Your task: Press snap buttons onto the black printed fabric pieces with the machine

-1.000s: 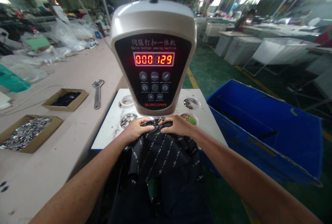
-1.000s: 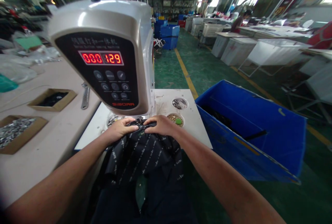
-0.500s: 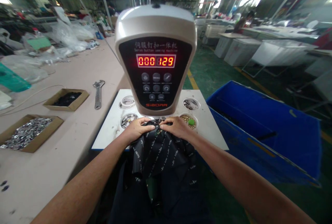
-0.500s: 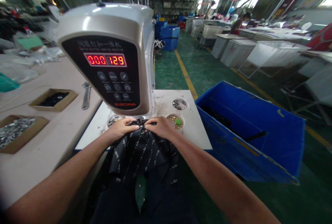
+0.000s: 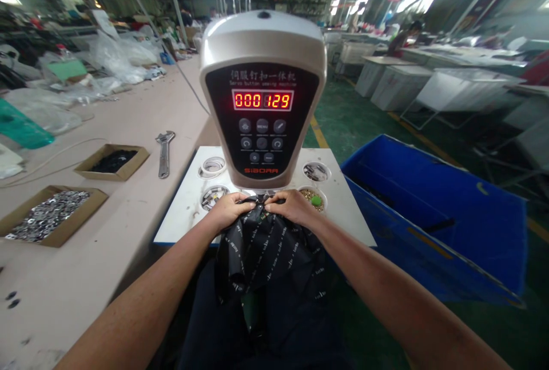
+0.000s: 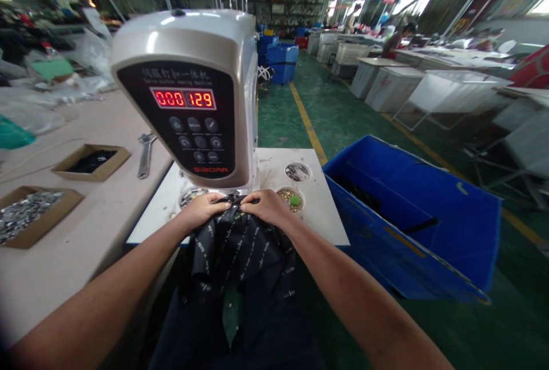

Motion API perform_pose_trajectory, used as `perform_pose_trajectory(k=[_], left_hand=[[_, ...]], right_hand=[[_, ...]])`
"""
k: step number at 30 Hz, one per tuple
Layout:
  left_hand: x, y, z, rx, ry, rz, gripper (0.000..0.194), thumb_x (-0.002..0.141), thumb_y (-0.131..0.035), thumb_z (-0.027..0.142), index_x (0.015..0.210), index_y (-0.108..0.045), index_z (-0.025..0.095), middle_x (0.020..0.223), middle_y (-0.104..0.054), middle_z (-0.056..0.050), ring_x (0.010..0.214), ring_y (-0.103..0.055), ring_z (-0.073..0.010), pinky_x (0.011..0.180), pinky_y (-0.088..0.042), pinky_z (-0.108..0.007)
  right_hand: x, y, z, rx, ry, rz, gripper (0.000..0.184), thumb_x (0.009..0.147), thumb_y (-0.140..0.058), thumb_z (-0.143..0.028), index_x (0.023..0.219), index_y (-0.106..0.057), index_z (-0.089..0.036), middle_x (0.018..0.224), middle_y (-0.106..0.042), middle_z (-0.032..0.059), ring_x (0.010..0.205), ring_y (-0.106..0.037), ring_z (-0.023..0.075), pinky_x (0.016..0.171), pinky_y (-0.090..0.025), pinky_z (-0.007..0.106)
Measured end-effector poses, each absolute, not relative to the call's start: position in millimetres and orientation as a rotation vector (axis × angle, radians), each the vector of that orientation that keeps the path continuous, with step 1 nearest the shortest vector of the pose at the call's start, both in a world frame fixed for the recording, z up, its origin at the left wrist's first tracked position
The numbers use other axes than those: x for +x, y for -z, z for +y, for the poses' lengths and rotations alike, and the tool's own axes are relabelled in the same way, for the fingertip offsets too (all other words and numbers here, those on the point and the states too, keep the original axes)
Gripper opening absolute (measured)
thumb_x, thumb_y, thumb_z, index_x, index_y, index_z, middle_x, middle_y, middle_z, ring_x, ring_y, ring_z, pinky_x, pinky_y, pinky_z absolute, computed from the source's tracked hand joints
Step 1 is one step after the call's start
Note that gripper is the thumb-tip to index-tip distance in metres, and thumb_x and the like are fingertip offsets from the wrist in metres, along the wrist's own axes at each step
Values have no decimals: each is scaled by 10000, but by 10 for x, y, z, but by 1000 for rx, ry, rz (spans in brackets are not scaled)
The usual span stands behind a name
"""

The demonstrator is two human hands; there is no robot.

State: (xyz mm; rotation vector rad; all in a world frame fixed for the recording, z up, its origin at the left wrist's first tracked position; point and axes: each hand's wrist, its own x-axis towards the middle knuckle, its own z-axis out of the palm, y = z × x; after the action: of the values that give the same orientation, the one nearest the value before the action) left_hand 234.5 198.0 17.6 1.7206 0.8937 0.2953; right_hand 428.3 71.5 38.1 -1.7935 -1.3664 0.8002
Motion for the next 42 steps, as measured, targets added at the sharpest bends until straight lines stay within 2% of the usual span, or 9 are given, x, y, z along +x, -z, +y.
perform_pose_trajectory(k=[8,28,38,42], left_hand=[[2345,-207,1965,1688,-271,912,413,658,-741,488,912,-717,164,838,-747,-35,782,-651,-218,753,-459,-320],[2332,-329,1877,1687,-316,951,399,635,-736,472,887,-738,163,838,-753,-38,825,-652,-242,771,-468,-336],[2191,-464,1579,1588,-321,872,494,724,-701,529,1043,-703,151,919,-769,-61,848,-693,-243,801,-512,-355],[2116,-479,1324,1620,-311,840,610,698,-769,512,1190,-649,172,972,-769,-60,890,-708,-261,819,-524,-373]], right_hand=[[4387,-365,806,-1748,-965,-1373,198,722,-764,-327,865,-800,-196,897,-788,5,872,-708,199,776,-476,267],[4346,-391,761,-1724,-932,-1379,198,752,-734,-316,889,-796,-186,931,-785,14,917,-703,199,837,-480,273],[4219,-500,449,-1662,-665,-1427,130,798,-713,-256,895,-781,-201,933,-768,15,906,-693,183,856,-471,285],[4121,-483,199,-1633,-507,-1500,97,813,-726,-212,898,-772,-205,913,-733,20,880,-665,166,830,-462,279]])
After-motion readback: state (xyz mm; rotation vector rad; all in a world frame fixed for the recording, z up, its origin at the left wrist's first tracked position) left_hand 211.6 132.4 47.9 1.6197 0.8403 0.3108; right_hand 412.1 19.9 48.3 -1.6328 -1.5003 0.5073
